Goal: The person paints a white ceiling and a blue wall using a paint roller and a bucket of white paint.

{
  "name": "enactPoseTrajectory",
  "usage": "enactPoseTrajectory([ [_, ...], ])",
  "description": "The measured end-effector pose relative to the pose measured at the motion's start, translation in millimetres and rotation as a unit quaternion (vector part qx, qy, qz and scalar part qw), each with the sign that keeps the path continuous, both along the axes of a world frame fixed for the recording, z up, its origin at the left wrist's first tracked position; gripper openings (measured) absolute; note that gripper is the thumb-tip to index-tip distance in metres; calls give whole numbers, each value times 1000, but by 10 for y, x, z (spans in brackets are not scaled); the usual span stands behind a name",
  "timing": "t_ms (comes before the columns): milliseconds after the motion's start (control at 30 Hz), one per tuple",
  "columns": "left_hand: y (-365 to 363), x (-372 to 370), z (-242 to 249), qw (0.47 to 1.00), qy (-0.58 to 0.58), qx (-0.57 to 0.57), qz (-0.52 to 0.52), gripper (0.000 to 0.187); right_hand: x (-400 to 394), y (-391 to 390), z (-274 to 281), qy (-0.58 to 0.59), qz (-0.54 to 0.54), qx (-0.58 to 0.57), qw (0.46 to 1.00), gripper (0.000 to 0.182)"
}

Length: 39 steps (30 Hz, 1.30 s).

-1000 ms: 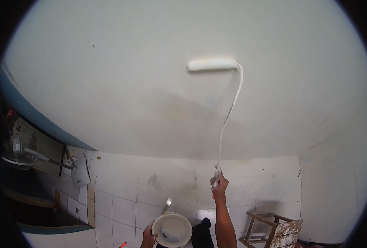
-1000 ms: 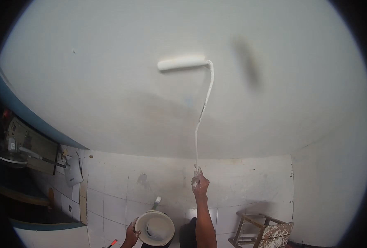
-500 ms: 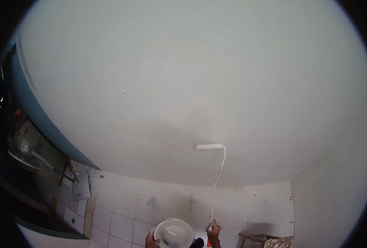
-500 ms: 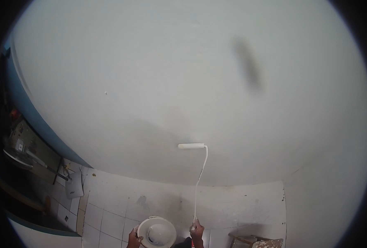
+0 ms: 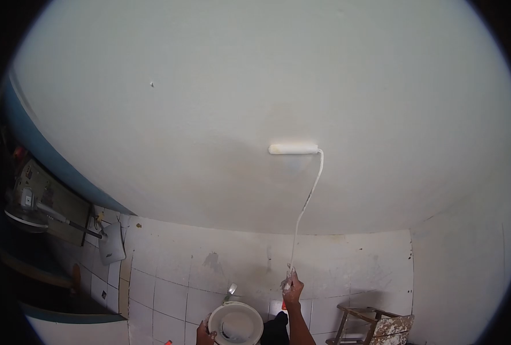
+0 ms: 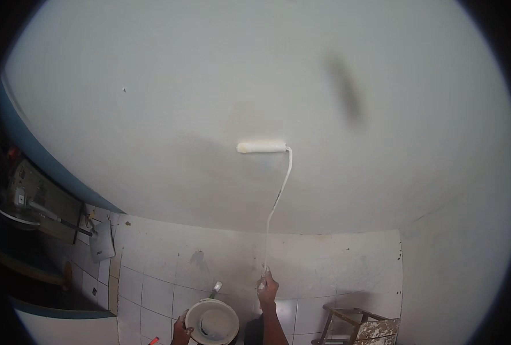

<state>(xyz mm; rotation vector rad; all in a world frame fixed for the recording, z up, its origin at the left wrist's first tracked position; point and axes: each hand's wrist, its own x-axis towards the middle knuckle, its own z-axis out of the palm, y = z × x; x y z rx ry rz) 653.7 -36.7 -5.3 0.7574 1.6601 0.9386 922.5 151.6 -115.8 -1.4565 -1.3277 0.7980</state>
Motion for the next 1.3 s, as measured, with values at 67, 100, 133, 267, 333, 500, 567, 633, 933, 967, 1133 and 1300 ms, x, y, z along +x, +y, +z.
enactPoseTrajectory([
  [67,51,-19,73,1000,-18,-18,2,61,-1,-22,7,33,-20,2,999,38],
  [100,44,-65,17,1000,18,1,-20,63,11,-44,-59,34,-21,-1,999,38],
  [133,22,-116,-48,997,54,18,-43,64,35,-88,-146,49,-26,-20,998,39],
  [267,-371,-393,-879,983,164,-24,-75,63,101,-289,-384,43,-40,-89,994,35],
  [333,-239,-380,-831,999,7,9,-35,67,113,-374,-442,10,-39,-76,996,35],
  [500,104,-76,-221,997,58,-43,-41,59,42,-355,-556,16,-51,-7,999,33],
  [567,126,-62,-161,998,19,-54,-36,60,2,-209,-433,16,-52,10,998,34],
  [633,60,-101,-273,999,7,-33,-33,61,-45,8,-210,19,-51,28,998,35],
  [933,145,-127,-273,998,-4,6,-59,67,-2,136,17,24,-18,12,999,35],
  [967,127,-126,-303,997,5,26,-71,68,25,30,-68,24,-26,-4,999,36],
  [1133,43,-171,-441,998,-36,-20,-44,68,71,-406,-277,61,-55,-119,989,34],
  [1300,0,-181,-366,1000,-8,-14,-23,63,112,-672,-504,23,-58,-140,988,32],
])
